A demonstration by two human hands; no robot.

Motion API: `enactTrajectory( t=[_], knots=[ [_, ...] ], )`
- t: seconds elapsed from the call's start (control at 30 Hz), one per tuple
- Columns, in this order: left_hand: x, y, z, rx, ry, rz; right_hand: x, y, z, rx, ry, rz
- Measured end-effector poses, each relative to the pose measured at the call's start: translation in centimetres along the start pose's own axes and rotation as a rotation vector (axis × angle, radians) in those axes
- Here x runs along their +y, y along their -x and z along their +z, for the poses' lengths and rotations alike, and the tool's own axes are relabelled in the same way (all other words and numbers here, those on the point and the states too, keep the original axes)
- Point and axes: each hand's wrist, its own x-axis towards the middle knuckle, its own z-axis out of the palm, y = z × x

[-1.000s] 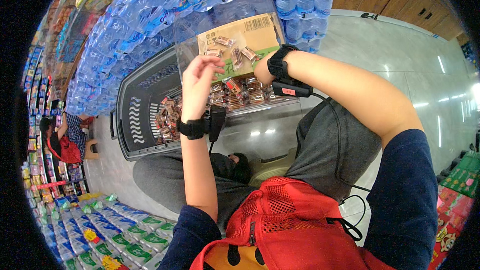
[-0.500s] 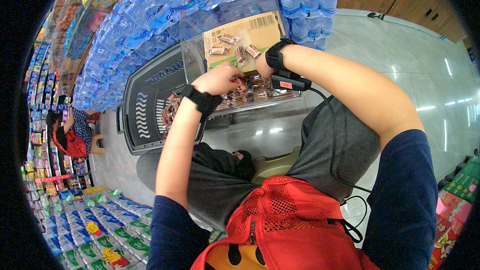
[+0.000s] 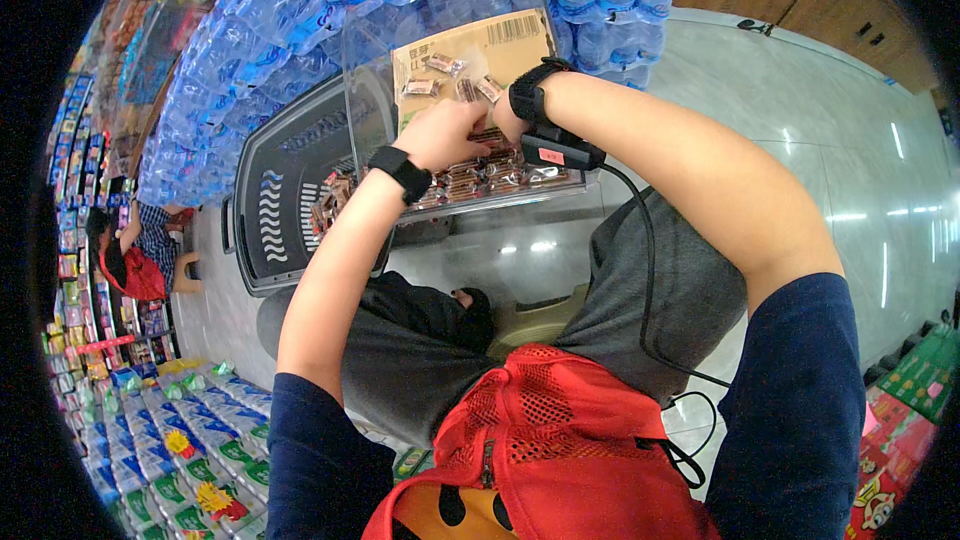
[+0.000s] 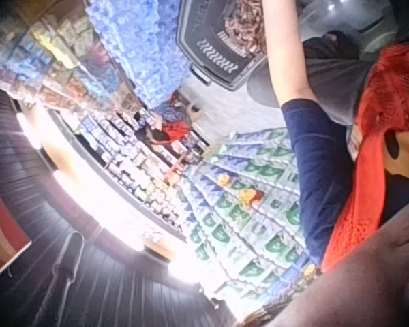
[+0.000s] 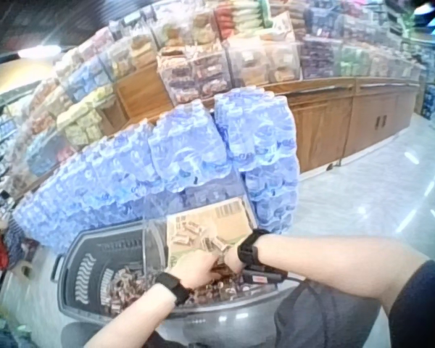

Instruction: The person organizes wrapped snack items by removing them from a basket and placing them neatly into a clear plastic container inside a cardboard box.

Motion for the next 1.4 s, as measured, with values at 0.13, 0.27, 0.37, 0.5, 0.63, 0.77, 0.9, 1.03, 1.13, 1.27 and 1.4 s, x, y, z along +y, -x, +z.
enactTrajectory(
  t=[0.13,0.27,0.37,0.5,0.63,0.77,0.9,1.03,1.13,1.27,1.4],
  knots=[
    [1.9,-0.5,0.8,-0.017,-0.041,-0.002,0.5,-0.5,0.6,-0.031,-0.029,-0.01],
    [0.5,-1.4,2.5,0.031,0.117,0.049,0.1,-0.3,0.7,0.075,-0.04,-0.018],
    [1.0,-1.2,2.4,0.025,0.119,0.054,0.2,-0.7,1.3,0.096,0.072,0.085],
    [1.2,-0.9,2.3,0.072,0.079,0.049,0.0,-0.3,1.5,0.189,0.082,0.14],
    [0.8,-1.3,3.0,0.107,0.115,0.039,0.8,-0.8,1.5,0.071,-0.031,0.009],
    [0.2,-1.2,3.2,0.165,0.212,0.096,0.2,-1.4,1.7,0.082,0.097,0.061],
    [0.8,-0.8,2.3,0.12,0.188,0.053,0.8,-2.3,2.4,0.19,0.066,0.098],
    [1.1,-0.3,1.8,0.111,0.108,0.009,-0.8,0.6,1.0,0.255,0.117,0.183],
    [0.8,-0.5,2.2,0.138,0.125,0.001,-0.9,0.7,0.8,0.288,0.18,0.218],
    [1.0,-0.3,1.9,0.114,0.102,0.017,-1.1,0.3,1.1,0.247,0.202,0.224],
    [1.1,-0.2,1.8,0.034,0.128,-0.01,-0.5,-0.6,2.0,0.156,0.184,0.146]
  ],
)
